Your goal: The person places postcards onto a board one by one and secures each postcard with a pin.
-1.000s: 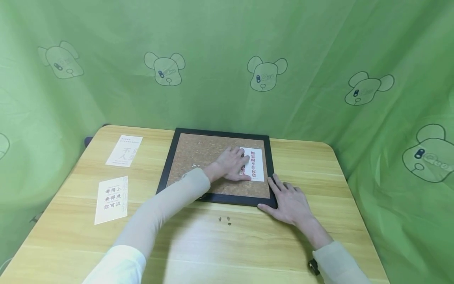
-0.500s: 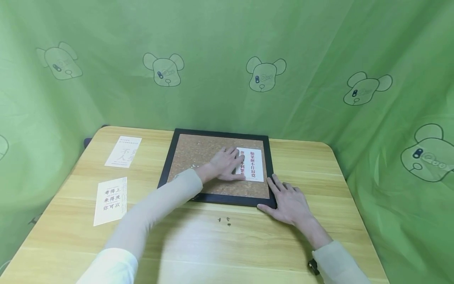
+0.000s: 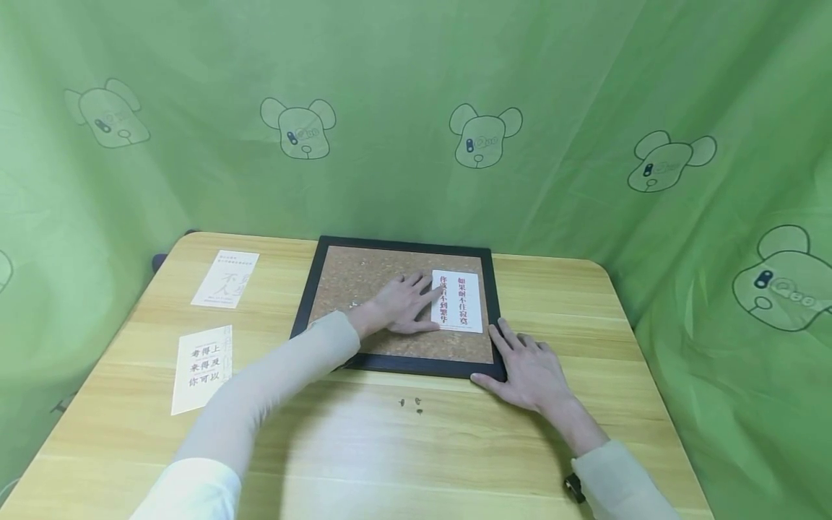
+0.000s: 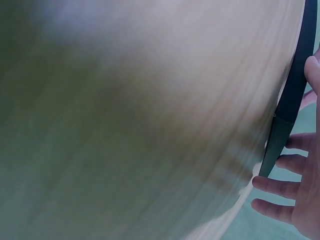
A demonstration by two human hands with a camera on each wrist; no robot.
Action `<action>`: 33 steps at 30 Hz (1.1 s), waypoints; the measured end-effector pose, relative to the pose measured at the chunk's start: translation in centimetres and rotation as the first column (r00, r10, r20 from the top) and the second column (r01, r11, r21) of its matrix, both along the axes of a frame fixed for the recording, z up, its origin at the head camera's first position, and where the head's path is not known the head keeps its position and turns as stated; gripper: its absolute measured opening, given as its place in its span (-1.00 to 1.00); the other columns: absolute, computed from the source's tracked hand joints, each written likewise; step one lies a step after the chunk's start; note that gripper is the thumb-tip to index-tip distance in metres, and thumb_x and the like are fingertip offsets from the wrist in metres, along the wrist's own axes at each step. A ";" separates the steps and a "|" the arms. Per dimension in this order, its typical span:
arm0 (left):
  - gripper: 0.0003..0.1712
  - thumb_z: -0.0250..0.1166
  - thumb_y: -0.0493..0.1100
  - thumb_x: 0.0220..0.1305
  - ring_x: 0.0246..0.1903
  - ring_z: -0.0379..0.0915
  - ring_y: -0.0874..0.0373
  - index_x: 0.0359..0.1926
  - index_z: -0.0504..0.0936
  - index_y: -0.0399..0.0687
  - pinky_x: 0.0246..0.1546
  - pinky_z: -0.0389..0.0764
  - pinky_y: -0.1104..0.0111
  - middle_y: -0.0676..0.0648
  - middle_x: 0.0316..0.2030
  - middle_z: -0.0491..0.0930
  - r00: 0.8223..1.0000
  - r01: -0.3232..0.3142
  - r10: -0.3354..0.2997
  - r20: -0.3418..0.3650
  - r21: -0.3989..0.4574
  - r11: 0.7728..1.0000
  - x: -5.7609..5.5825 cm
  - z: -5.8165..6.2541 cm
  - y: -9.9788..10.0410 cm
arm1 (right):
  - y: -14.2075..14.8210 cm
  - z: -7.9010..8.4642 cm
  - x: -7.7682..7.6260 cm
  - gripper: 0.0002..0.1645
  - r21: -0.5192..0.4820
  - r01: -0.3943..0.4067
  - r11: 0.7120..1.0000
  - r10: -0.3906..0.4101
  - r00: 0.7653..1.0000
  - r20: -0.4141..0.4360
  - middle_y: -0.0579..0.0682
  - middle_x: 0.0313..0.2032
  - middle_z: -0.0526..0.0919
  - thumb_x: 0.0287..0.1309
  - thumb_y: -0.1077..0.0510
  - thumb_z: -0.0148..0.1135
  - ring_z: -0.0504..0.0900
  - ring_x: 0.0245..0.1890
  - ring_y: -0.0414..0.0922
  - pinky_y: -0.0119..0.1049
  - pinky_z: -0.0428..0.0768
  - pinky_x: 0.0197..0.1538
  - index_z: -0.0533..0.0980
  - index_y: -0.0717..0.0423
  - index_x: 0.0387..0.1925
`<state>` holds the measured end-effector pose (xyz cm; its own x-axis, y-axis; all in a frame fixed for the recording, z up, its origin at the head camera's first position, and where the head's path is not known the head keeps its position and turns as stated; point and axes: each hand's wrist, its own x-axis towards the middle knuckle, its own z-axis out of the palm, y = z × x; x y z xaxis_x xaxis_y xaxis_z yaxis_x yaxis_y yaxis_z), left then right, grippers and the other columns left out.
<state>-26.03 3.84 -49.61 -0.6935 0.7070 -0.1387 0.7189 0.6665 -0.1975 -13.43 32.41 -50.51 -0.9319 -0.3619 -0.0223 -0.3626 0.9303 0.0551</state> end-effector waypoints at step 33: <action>-0.02 -0.23 0.61 0.47 0.62 0.11 -0.13 0.68 0.09 0.22 0.56 0.35 -0.04 -0.05 0.65 0.17 0.999 0.016 -0.017 0.033 0.012 1.000 -0.1 0.0 0.0 | -3.4 2.6 1.3 -0.05 -0.059 -0.239 0.969 0.226 0.959 -0.173 0.16 0.38 0.60 0.20 -0.47 0.34 0.57 0.34 0.29 0.32 0.58 0.30 0.50 -0.03 0.44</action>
